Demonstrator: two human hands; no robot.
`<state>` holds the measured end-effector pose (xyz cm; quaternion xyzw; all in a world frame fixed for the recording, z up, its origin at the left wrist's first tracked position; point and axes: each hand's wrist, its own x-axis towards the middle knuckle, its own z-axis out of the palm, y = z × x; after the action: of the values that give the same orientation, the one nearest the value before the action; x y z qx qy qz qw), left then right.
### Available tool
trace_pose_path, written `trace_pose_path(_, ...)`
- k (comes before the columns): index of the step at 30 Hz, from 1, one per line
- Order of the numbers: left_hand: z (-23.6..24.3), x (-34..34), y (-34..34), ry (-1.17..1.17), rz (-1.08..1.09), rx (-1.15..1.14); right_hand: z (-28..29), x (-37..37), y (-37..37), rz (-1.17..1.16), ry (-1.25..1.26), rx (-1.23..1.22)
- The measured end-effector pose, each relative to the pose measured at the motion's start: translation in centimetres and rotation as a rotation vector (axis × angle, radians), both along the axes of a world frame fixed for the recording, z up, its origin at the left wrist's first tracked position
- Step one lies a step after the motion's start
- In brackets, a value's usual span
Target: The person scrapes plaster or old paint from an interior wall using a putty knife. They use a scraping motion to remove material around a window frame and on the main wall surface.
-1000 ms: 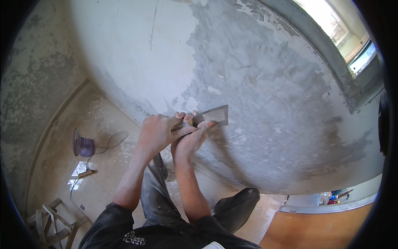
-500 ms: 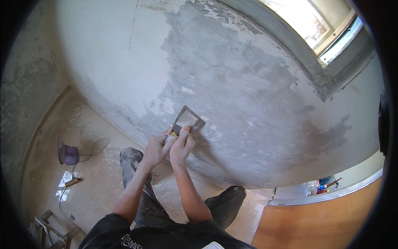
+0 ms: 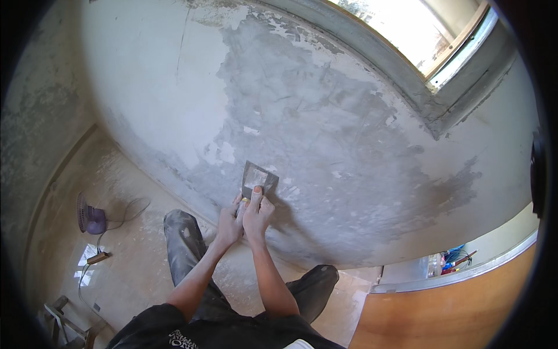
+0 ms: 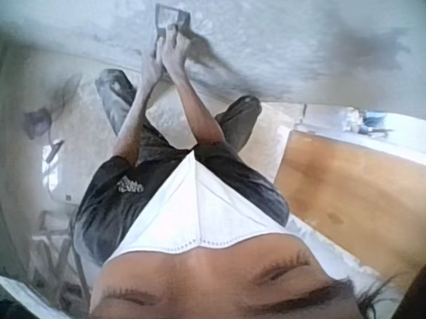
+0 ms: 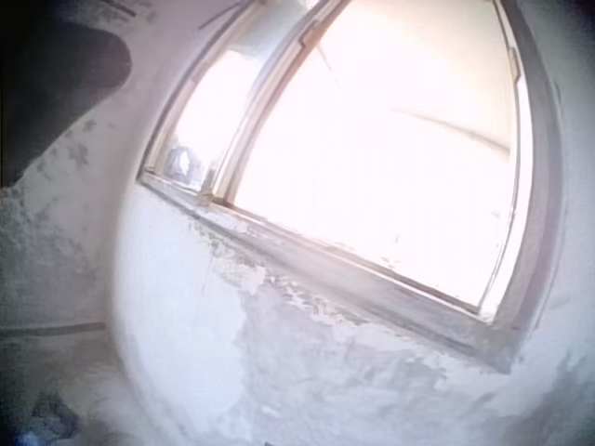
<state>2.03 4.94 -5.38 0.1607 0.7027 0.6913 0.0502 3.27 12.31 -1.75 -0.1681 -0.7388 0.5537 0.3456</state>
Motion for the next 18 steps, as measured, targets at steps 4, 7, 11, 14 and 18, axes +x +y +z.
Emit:
trace_pose_path(4, 2.0, 0.2, 0.1, -0.009, 0.060, 0.044, 3.7, -0.3, -0.3, -0.004, -0.007, 0.101)
trace_pose_path(7, -0.7, -0.7, 1.6, 0.116, 0.065, 0.072, 4.6, -0.3, -0.4, 0.011, 0.020, -0.005)
trace_pose_path(11, -2.8, 0.7, 2.3, 0.213, 0.163, 0.045, 1.9, 0.4, 0.5, -0.002, -0.061, 0.143)
trace_pose_path(14, -0.3, 2.2, 1.6, -0.149, 0.045, 0.067, 2.4, 1.0, 0.9, 0.063, -0.173, 0.118)
trace_pose_path(18, 0.2, 2.7, 1.5, -0.165, 0.060, 0.120, 2.5, 1.1, 0.8, 0.061, -0.182, 0.065)
